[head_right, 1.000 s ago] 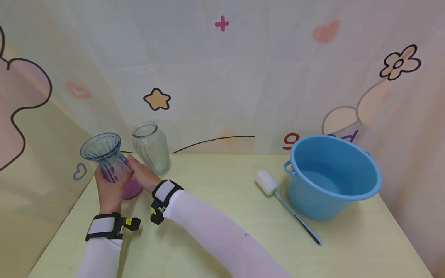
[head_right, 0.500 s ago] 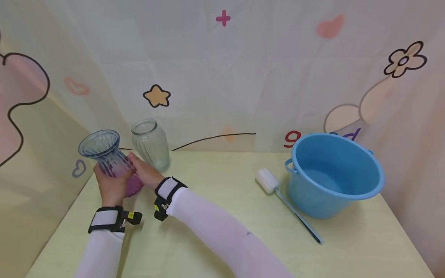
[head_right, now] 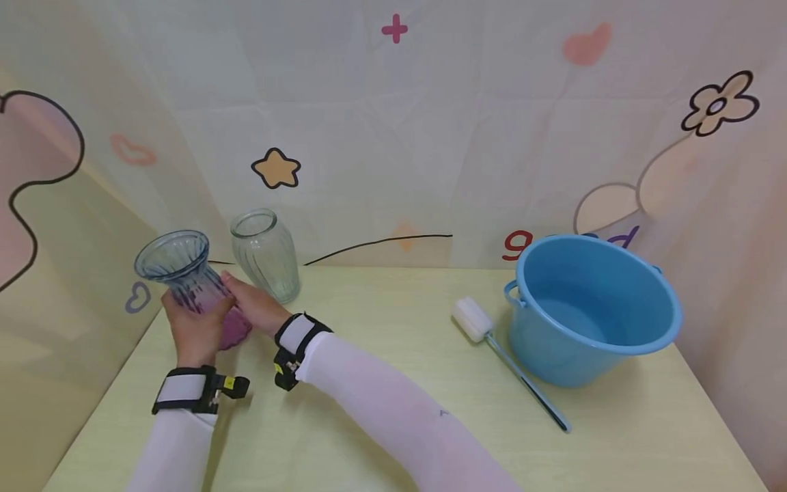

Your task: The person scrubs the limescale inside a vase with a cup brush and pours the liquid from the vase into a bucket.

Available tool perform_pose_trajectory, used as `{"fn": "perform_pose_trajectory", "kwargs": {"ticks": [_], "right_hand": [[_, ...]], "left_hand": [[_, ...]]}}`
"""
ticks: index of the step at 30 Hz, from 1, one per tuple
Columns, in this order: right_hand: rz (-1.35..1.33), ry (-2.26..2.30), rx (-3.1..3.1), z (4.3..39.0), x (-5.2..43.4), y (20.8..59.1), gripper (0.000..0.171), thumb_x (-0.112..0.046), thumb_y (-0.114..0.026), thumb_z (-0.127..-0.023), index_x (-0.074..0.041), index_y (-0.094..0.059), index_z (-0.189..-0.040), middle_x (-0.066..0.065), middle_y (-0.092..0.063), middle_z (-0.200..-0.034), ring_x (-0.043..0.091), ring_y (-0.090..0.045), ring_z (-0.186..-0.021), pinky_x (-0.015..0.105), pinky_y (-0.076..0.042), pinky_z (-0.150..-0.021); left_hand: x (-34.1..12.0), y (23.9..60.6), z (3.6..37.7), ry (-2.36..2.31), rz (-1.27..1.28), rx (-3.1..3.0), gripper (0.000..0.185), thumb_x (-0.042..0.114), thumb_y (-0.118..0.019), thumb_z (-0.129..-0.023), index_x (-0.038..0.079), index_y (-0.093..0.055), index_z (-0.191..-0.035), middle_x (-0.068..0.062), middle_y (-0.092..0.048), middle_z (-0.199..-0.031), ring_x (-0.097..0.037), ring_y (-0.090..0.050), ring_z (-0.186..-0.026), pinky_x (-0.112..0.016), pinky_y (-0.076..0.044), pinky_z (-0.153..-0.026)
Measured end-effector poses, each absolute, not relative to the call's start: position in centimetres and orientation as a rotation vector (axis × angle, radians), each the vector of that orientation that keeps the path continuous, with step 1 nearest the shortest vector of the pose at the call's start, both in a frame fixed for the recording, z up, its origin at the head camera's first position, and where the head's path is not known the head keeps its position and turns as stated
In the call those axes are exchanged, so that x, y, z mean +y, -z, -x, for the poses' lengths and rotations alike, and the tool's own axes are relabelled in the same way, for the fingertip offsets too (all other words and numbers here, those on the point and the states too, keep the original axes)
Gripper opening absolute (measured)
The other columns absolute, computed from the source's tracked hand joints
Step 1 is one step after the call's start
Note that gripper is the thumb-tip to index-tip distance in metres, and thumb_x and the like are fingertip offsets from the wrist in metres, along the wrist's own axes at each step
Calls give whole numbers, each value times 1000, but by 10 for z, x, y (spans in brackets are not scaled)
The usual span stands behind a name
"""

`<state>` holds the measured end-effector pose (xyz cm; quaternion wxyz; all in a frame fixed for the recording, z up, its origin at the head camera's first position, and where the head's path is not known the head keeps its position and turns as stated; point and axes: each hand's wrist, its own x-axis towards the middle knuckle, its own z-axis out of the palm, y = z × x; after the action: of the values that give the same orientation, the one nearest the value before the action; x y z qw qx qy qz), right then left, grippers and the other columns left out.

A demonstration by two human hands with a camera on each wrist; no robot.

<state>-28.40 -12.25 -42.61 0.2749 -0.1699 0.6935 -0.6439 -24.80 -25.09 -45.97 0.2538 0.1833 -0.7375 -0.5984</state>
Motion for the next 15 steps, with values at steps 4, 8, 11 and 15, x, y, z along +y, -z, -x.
{"fn": "perform_pose_trajectory", "kwargs": {"ticks": [4, 8, 11, 15], "right_hand": [[484, 1682, 1882, 281, -122, 425, 65, -60, -30, -107, -24, -40, -160, 2, -44, -163, 23, -41, -149, 56, -39, -117], [583, 1609, 1931, 278, -118, 422, 64, -55, -37, -107, -25, -31, -164, -3, -35, -168, 19, -38, -152, 54, -38, -120], [645, 1594, 1950, 274, -114, 419, 66, -50, -44, -105, -26, -29, -164, -5, -34, -169, 17, -34, -154, 51, -35, -123], [693, 1601, 1943, 268, -107, 414, 66, -45, -50, -103, -28, -30, -164, -7, -36, -168, 18, -34, -154, 49, -32, -125]], "left_hand": [[-250, 457, 241, 1606, -511, -2029, 107, 21, -87, -81, 13, -16, -161, -18, -32, -161, -37, -32, -147, -58, -25, -122], [-250, 453, 234, 1581, -494, -2066, 104, 22, -83, -85, 12, -14, -162, -20, -28, -161, -40, -29, -148, -62, -25, -122], [-249, 450, 230, 1573, -451, -2068, 102, 22, -81, -87, 11, -13, -163, -21, -27, -161, -40, -28, -148, -62, -24, -123], [-247, 445, 225, 1559, -379, -2037, 102, 20, -84, -85, 8, -17, -161, -21, -33, -158, -39, -34, -145, -61, -29, -121]]}}
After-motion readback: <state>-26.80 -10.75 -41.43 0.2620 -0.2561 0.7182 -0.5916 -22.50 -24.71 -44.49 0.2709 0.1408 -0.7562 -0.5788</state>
